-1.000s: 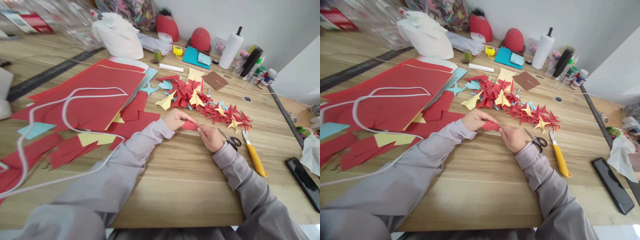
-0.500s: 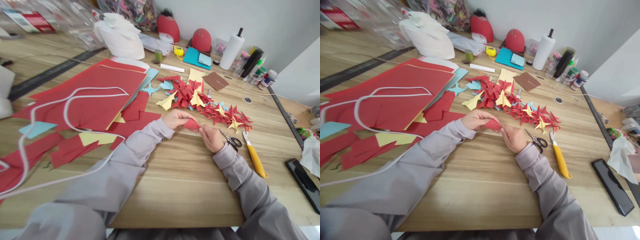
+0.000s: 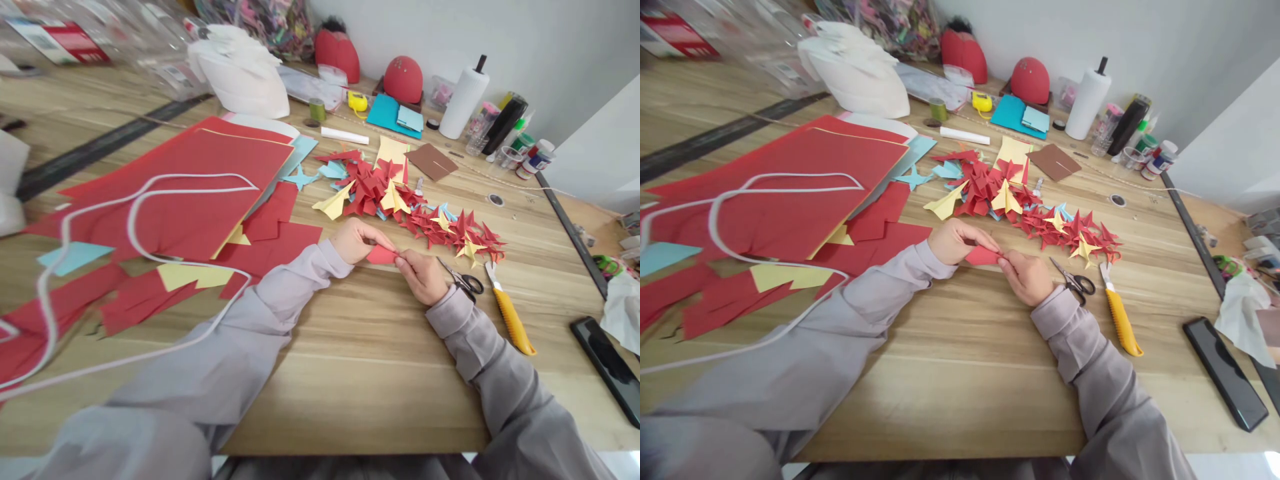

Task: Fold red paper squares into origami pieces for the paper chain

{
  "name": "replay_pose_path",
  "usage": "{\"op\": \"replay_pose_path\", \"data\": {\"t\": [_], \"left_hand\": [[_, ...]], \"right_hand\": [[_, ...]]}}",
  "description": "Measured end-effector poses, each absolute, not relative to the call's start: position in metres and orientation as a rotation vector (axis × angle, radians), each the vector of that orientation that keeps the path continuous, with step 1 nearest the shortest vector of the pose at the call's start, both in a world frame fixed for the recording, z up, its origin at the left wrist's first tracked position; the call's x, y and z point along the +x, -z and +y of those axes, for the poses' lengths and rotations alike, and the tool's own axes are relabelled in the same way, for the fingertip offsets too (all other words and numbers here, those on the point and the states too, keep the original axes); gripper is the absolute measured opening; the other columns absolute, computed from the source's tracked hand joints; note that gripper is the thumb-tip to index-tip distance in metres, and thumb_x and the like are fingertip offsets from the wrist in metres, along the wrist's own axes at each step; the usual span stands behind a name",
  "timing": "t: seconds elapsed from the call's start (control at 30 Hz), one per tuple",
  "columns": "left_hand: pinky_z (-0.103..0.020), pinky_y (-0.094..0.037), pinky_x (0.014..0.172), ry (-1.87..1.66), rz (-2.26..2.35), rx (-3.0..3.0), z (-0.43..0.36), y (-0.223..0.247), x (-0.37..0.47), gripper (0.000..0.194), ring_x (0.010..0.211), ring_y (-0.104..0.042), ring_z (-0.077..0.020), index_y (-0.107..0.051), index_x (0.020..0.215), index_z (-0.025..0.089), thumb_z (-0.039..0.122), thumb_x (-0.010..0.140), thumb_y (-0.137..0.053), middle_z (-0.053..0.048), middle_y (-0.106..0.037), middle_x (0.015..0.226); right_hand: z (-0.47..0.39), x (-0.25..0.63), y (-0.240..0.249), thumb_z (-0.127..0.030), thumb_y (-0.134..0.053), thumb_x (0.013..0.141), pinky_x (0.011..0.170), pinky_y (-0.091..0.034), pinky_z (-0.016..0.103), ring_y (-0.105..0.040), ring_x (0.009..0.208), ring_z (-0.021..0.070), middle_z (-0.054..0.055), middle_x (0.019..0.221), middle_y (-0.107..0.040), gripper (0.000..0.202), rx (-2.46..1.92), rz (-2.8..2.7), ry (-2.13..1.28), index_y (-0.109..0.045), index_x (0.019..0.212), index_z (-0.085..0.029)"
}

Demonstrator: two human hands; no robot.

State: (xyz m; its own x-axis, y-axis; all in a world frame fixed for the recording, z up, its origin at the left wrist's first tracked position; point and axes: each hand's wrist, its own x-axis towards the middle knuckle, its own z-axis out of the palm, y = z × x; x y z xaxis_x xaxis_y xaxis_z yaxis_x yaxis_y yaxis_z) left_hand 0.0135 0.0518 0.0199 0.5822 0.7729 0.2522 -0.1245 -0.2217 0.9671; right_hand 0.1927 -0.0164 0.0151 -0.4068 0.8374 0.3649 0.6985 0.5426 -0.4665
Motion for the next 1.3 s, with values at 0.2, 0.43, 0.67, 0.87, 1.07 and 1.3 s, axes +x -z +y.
{"op": "replay_pose_path", "data": {"t": [0.2,0.43,0.67,0.87,1.07,1.3], "left_hand": [[-0.025,-0.055,0.063,-0.926,0.672,1.534,0.055,-0.018,0.012,0.012,0.066,-0.068,-0.0183,-0.072,0.067,0.013,0.020,0.057,-0.073,-0.007,-0.073,0.070],[-0.027,-0.055,0.071,-0.916,0.589,1.459,0.061,-0.013,0.011,0.013,0.073,-0.069,-0.0188,-0.072,0.070,0.014,0.015,0.059,-0.064,-0.005,-0.073,0.072],[-0.025,-0.051,0.064,-0.892,0.622,1.270,0.061,-0.010,0.011,0.018,0.067,-0.066,-0.0171,-0.073,0.076,0.013,0.024,0.063,-0.067,-0.006,-0.072,0.072],[-0.023,-0.051,0.063,-0.848,0.630,1.383,0.052,-0.018,0.016,0.028,0.066,-0.065,-0.0152,-0.069,0.078,0.013,0.027,0.054,-0.077,-0.003,-0.071,0.070],[-0.024,-0.052,0.061,-0.909,0.695,1.457,0.045,-0.018,0.023,0.032,0.059,-0.062,-0.0128,-0.062,0.067,0.012,0.029,0.048,-0.082,-0.002,-0.066,0.063],[-0.025,-0.053,0.059,-0.895,0.688,1.386,0.042,-0.020,0.024,0.034,0.055,-0.062,-0.0124,-0.061,0.066,0.012,0.035,0.050,-0.081,-0.001,-0.064,0.058]], "right_hand": [[-0.016,0.192,-0.014,-0.033,-0.034,0.093,0.053,-0.036,0.023,-0.050,0.052,0.0126,0.000,0.059,-0.054,0.027,-1.252,-2.197,-0.280,-0.051,0.077,-0.020],[-0.015,0.191,-0.010,-0.033,-0.033,0.093,0.052,-0.035,0.023,-0.049,0.051,0.0131,0.000,0.057,-0.051,0.029,-1.264,-2.164,-0.195,-0.051,0.075,-0.021],[-0.015,0.192,-0.009,-0.035,-0.030,0.094,0.051,-0.035,0.023,-0.048,0.049,0.0125,0.000,0.054,-0.050,0.033,-1.279,-2.154,-0.132,-0.052,0.073,-0.020],[-0.015,0.193,-0.008,-0.036,-0.030,0.094,0.050,-0.035,0.023,-0.049,0.049,0.0123,0.000,0.053,-0.051,0.035,-1.282,-2.156,-0.153,-0.053,0.074,-0.020],[-0.015,0.195,-0.007,-0.037,-0.030,0.095,0.054,-0.038,0.023,-0.053,0.053,0.0130,0.002,0.058,-0.057,0.036,-1.279,-2.180,-0.224,-0.057,0.078,-0.020],[-0.015,0.194,-0.009,-0.034,-0.032,0.094,0.056,-0.039,0.022,-0.056,0.056,0.0125,0.003,0.063,-0.061,0.034,-1.266,-2.191,-0.216,-0.059,0.080,-0.019]]}}
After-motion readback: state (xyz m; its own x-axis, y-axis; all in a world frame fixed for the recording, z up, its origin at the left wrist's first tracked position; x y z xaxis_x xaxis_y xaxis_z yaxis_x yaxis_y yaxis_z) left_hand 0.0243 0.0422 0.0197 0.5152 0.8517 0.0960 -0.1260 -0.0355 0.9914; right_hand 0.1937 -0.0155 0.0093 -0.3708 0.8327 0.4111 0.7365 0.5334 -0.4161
